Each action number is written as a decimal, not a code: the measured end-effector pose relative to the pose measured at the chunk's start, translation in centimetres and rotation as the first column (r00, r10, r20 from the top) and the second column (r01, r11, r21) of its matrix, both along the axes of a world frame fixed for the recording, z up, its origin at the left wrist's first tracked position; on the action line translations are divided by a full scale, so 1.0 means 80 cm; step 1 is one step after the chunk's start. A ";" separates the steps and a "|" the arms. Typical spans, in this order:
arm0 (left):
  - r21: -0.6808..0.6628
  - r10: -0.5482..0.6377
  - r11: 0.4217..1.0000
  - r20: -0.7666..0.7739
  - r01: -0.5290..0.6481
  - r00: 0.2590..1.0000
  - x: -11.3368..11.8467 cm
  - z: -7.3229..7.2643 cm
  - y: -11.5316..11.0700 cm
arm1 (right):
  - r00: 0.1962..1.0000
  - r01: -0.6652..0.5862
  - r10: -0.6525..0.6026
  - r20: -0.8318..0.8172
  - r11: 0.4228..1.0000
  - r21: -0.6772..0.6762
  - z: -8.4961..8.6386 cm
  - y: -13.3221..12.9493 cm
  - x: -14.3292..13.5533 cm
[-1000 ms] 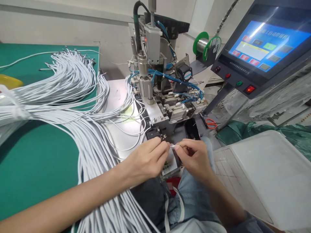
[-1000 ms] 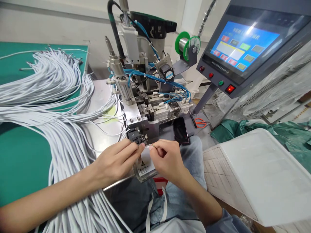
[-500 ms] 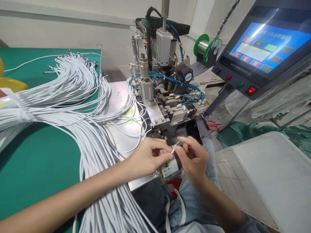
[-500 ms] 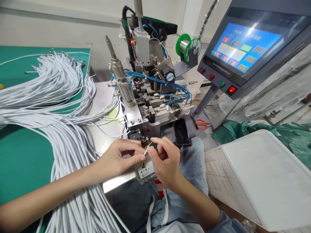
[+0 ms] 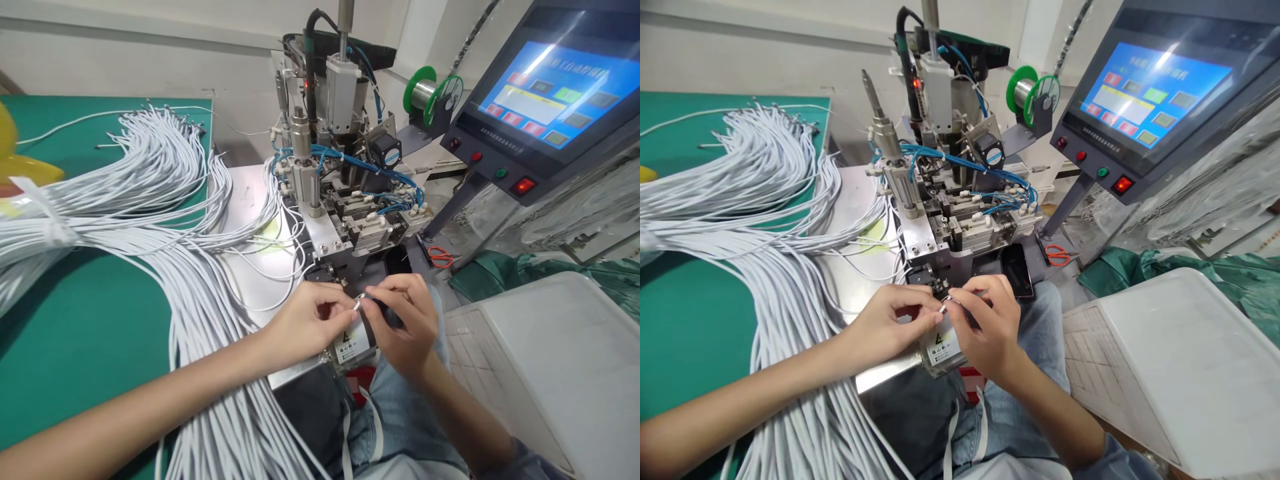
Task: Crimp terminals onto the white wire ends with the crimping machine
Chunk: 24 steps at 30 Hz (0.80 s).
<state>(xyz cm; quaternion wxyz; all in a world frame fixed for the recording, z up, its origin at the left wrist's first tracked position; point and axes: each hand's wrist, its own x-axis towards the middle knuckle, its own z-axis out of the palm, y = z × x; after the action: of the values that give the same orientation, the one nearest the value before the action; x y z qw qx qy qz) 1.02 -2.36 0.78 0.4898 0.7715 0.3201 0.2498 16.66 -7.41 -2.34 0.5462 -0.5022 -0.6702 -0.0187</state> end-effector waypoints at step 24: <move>0.157 -0.017 0.988 0.053 0.008 0.998 -0.003 -0.001 -0.003 | 0.774 -0.417 0.159 -0.613 0.857 -0.304 0.017 0.006 -0.002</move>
<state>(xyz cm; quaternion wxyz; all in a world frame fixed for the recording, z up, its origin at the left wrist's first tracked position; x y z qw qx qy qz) 0.80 -2.61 0.73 0.4377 0.8025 0.2813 0.2920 16.52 -6.93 -0.95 0.5938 -0.4791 -0.5346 0.3634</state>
